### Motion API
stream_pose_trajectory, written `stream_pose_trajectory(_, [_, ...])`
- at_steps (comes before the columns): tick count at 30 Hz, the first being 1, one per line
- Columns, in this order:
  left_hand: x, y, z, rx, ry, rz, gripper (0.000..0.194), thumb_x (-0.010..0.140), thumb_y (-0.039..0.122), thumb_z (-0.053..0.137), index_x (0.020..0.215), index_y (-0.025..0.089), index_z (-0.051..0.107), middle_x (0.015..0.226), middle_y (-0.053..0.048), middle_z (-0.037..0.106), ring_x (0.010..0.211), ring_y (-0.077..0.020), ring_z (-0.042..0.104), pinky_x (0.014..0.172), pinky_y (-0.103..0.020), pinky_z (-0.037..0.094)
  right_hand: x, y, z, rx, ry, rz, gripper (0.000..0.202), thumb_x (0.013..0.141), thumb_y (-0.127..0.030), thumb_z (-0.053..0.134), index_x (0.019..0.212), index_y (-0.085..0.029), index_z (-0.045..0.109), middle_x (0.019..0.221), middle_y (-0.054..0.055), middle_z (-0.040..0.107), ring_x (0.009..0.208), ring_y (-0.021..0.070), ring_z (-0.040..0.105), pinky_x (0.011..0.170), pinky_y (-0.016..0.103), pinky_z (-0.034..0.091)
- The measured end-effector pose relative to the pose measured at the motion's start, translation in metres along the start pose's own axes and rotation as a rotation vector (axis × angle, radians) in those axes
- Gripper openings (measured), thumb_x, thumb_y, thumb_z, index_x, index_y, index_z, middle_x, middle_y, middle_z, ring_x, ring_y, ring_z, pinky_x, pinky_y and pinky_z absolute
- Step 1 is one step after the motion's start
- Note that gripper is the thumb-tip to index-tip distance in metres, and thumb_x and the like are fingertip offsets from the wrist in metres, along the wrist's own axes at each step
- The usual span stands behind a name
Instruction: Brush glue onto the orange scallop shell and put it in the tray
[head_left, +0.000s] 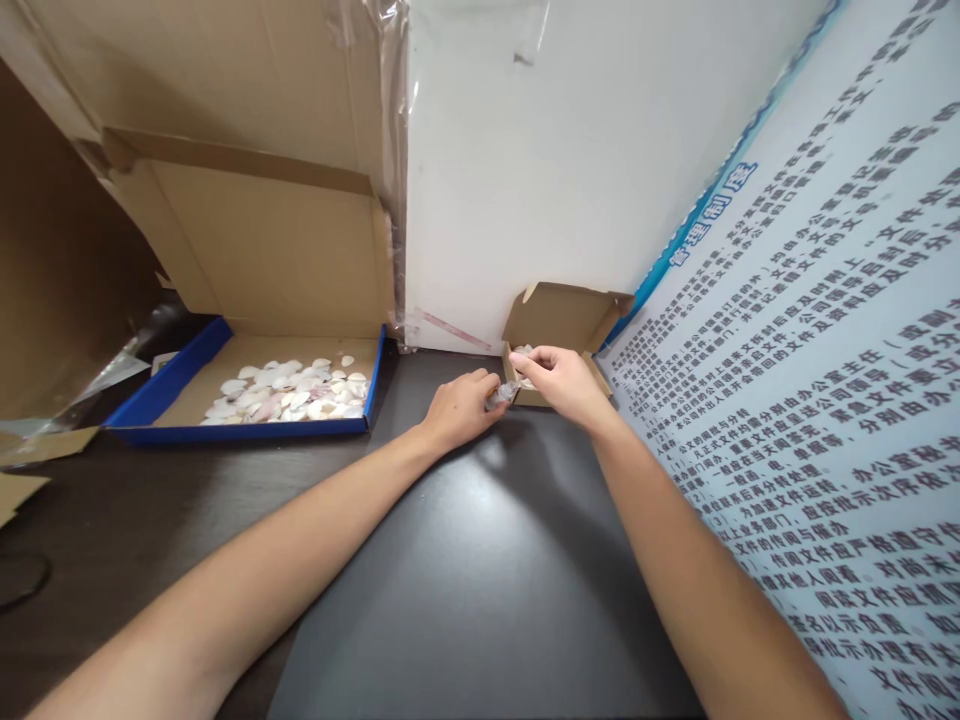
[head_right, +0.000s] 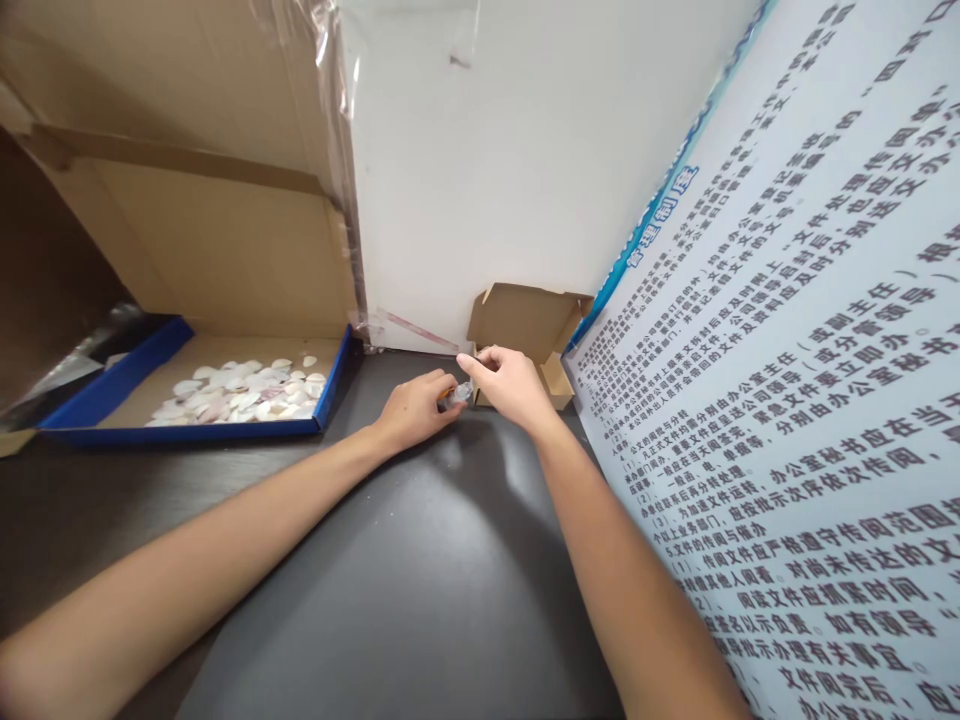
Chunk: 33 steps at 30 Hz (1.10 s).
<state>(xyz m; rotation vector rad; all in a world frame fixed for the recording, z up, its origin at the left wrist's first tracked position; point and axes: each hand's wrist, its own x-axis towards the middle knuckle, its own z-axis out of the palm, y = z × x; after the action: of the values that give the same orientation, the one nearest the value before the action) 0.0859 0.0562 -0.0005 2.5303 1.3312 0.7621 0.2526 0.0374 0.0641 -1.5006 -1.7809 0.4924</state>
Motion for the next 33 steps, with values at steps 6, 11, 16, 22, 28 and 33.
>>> stream_pose_trajectory(6, [0.000, 0.000, 0.002, 0.006, 0.033, 0.030, 0.017, 0.088, 0.039, 0.052, 0.085, 0.023, 0.055, 0.087, -0.002, 0.060, 0.078, -0.0175, 0.057, 0.058, -0.026, 0.034, 0.000, 0.001, 0.001, 0.088, -0.032, -0.033, 0.038, 0.084, -0.054, 0.058, 0.070, -0.018, 0.060, 0.066, -0.001, 0.058, 0.061, 0.0136, 0.051, 0.059, 0.026, 0.038])
stream_pose_trajectory(11, [0.000, 0.000, 0.002, -0.035, 0.020, 0.030, 0.015, 0.088, 0.037, 0.053, 0.090, 0.024, 0.058, 0.090, -0.001, 0.062, 0.080, -0.0174, 0.057, 0.060, -0.026, 0.036, -0.002, -0.003, 0.000, 0.049, -0.065, -0.114, 0.030, 0.084, -0.048, 0.061, 0.075, -0.019, 0.060, 0.069, -0.001, 0.060, 0.063, 0.0141, 0.053, 0.059, 0.025, 0.040])
stream_pose_trajectory(16, [-0.001, 0.001, 0.002, -0.066, 0.021, 0.025, 0.014, 0.087, 0.036, 0.054, 0.095, 0.025, 0.060, 0.092, -0.001, 0.063, 0.082, -0.0178, 0.058, 0.061, -0.026, 0.037, -0.005, -0.008, -0.003, -0.044, -0.060, -0.145, 0.027, 0.084, -0.045, 0.062, 0.076, -0.020, 0.061, 0.074, 0.000, 0.066, 0.065, 0.0153, 0.058, 0.060, 0.026, 0.042])
stream_pose_trajectory(22, [-0.002, 0.000, 0.006, -0.077, 0.063, 0.082, 0.015, 0.086, 0.033, 0.056, 0.098, 0.024, 0.059, 0.090, -0.002, 0.062, 0.081, -0.0191, 0.057, 0.060, -0.027, 0.037, -0.009, -0.018, -0.006, -0.234, -0.035, -0.142, 0.027, 0.083, -0.045, 0.064, 0.071, -0.020, 0.061, 0.070, 0.000, 0.067, 0.060, 0.0154, 0.058, 0.057, 0.027, 0.039])
stream_pose_trajectory(28, [-0.002, 0.001, 0.004, -0.035, 0.036, 0.087, 0.015, 0.089, 0.037, 0.052, 0.095, 0.025, 0.058, 0.091, -0.003, 0.061, 0.083, -0.0195, 0.056, 0.062, -0.028, 0.037, -0.008, -0.016, -0.006, -0.258, 0.014, -0.094, 0.035, 0.083, -0.051, 0.061, 0.067, -0.020, 0.060, 0.065, 0.001, 0.065, 0.061, 0.0168, 0.057, 0.056, 0.028, 0.037])
stream_pose_trajectory(33, [-0.002, 0.002, 0.003, 0.008, 0.015, 0.095, 0.017, 0.090, 0.039, 0.052, 0.092, 0.023, 0.058, 0.093, -0.004, 0.061, 0.086, -0.0205, 0.057, 0.064, -0.028, 0.039, 0.000, -0.004, -0.007, -0.065, -0.047, 0.040, 0.041, 0.084, -0.054, 0.059, 0.064, -0.018, 0.063, 0.063, 0.001, 0.063, 0.059, 0.0148, 0.055, 0.058, 0.027, 0.038])
